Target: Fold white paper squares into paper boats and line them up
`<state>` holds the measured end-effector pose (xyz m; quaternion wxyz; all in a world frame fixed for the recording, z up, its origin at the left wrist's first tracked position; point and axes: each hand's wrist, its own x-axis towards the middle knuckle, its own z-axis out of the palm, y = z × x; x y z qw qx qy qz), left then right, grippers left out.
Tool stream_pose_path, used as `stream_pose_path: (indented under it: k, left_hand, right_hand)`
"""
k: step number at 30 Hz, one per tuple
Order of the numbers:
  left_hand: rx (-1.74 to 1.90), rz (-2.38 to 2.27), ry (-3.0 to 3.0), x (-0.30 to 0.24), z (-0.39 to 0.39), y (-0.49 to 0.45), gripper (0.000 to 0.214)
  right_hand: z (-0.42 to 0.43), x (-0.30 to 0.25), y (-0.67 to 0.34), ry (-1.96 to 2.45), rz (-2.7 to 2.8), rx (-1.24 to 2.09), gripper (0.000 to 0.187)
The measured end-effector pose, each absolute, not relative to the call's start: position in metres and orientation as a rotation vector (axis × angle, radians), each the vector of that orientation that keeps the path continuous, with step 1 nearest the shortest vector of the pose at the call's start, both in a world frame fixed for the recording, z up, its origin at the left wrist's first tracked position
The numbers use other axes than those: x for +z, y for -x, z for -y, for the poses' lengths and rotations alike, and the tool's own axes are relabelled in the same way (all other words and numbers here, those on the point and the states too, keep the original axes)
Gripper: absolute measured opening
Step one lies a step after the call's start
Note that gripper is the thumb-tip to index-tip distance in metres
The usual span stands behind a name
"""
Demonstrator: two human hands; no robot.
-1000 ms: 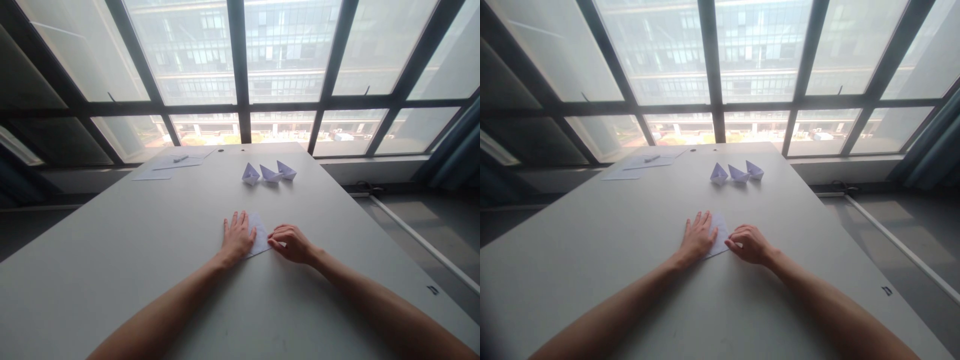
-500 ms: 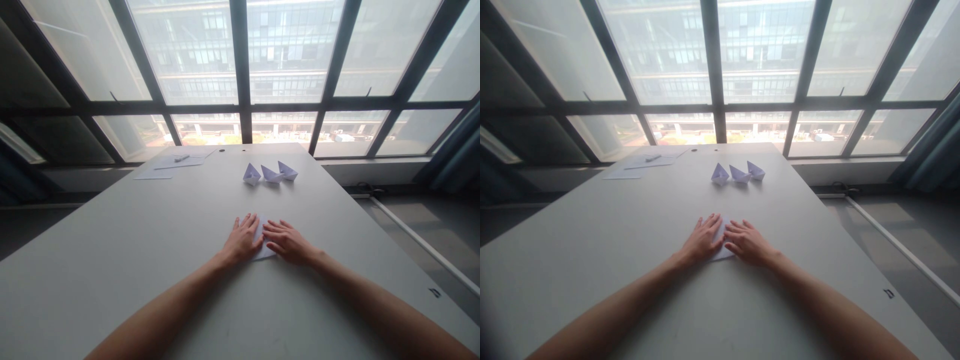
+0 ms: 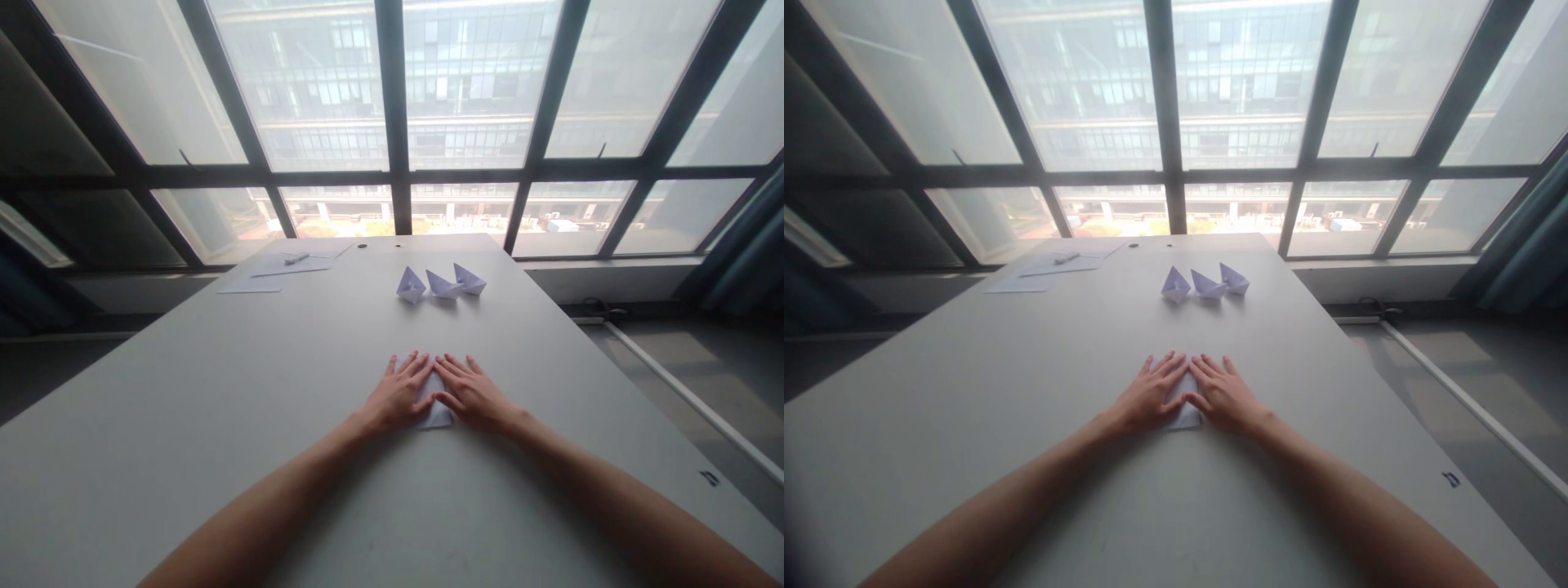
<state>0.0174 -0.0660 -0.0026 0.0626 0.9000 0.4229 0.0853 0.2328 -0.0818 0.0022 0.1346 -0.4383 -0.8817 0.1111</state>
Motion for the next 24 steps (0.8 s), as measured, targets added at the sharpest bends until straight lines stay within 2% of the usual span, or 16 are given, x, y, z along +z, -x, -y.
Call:
stream_pose_path:
  k: [11,24]
  left_hand:
    - [0.273,-1.250,-2.719,-0.0028,0.0658,-0.0179,0.064]
    - [0.286,-1.215,-2.741,-0.0026,0.0654,-0.0176,0.065]
  right_hand:
    - [0.0769,-0.0035,-0.2343,1.316,2.519,0.324,0.063]
    - [0.0751,-0.0053,-0.2335,1.357,2.514,0.325,0.067]
